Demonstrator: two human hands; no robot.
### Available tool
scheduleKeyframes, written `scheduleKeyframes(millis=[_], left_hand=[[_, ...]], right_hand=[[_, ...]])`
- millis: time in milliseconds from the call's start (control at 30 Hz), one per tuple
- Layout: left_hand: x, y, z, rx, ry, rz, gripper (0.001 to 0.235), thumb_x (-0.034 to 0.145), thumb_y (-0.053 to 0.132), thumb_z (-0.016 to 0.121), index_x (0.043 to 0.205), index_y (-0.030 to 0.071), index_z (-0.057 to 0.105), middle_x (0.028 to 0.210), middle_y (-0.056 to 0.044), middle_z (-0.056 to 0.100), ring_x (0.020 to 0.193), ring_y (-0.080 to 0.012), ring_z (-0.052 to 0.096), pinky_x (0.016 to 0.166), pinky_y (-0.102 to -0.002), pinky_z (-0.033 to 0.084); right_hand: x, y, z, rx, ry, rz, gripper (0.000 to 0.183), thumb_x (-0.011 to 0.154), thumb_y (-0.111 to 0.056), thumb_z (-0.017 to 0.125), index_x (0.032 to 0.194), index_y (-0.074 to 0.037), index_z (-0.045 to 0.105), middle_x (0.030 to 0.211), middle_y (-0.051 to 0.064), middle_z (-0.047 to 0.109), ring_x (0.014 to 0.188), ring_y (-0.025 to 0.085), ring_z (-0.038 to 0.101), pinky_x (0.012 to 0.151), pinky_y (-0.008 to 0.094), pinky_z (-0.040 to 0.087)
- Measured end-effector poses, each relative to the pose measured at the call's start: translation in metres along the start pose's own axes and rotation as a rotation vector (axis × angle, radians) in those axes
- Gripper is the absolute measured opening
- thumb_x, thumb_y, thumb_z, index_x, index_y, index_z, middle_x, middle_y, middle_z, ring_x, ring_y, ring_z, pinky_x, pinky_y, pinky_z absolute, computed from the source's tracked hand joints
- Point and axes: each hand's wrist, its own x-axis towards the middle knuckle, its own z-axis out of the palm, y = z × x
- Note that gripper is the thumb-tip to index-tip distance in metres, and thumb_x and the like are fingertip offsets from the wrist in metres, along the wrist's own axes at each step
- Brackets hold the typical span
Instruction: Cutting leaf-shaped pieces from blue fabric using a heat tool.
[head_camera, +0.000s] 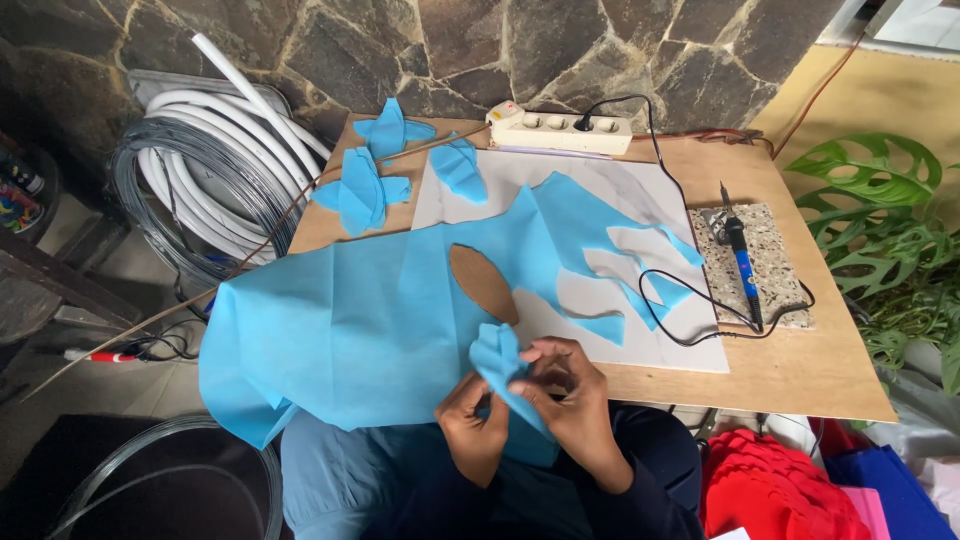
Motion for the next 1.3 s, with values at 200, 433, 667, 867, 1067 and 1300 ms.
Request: scheduleKeyframes(millis=[200,433,667,867,1067,1300], left_hand=[[-0.001,-0.011,0.001,-0.013,0.034,-0.028,0.029,0.080,0.017,0.059,0.056,0.008,0.046,0.049,0.002,0.031,0.050,-0.0071,0.024,0.043,-0.026,0.023],[-0.011,-0.043,-0.008,-0.251,-0.039,-0.358,0.018,0.080,0.017,0.062,0.087,0.003,0.069,0.055,0.003,0.048,0.053,-0.0049,0.038,0.047,-0.023,0.034],[-0.016,-0.036,-0.005,-0.264,-0.044,-0.427,0.017,0.077,0.017,0.067,0.079,0.000,0.069,0.051,0.005,0.036,0.050,-0.0050,0.031,0.045,-0.024,0.029],[-0.031,-0.038,0.000,-0.267,-0.169,-0.583,0.016,0.076,0.016,0.068,0.073,0.001,0.068,0.048,0.005,0.034,0.046,-0.0034,0.027,0.041,-0.024,0.022],[-0.018,-0.033,-0.009,-0.421,-0.162,-0.446,0.008,0.076,0.006,0.061,0.080,0.002,0.067,0.075,-0.005,0.067,0.069,-0.0089,0.057,0.061,-0.025,0.047],[-0.013,-0.025,-0.007,-0.343,-0.103,-0.463,0.016,0.081,0.014,0.058,0.084,0.001,0.068,0.080,-0.008,0.070,0.075,-0.0147,0.063,0.065,-0.028,0.051]], right_hand=[[-0.007,0.014,-0.001,0.087,-0.058,0.083,0.031,0.065,-0.009,0.075,0.082,-0.007,0.049,0.093,0.010,0.065,0.082,0.014,0.065,0.069,0.024,0.056],[-0.003,0.000,-0.027,0.118,-0.168,0.110,0.008,0.072,-0.003,0.069,0.079,-0.002,0.066,0.075,0.006,0.066,0.070,0.012,0.062,0.063,0.021,0.051],[0.005,-0.010,-0.039,0.121,-0.042,0.041,0.015,0.076,0.003,0.062,0.087,-0.004,0.057,0.096,0.009,0.057,0.098,0.014,0.053,0.076,0.024,0.050],[0.031,-0.029,-0.030,-0.461,0.335,-0.724,0.009,0.088,0.000,0.047,0.093,0.005,0.052,0.080,0.016,0.050,0.075,0.027,0.052,0.072,0.035,0.045],[0.000,-0.015,-0.013,-0.585,-0.021,-1.043,0.010,0.085,-0.006,0.053,0.085,-0.009,0.063,0.084,0.005,0.063,0.077,0.020,0.063,0.094,0.045,0.036],[-0.011,-0.002,-0.023,-0.663,0.003,-1.059,0.014,0.087,-0.010,0.050,0.085,-0.013,0.064,0.090,0.003,0.065,0.082,0.019,0.061,0.079,0.038,0.044]])
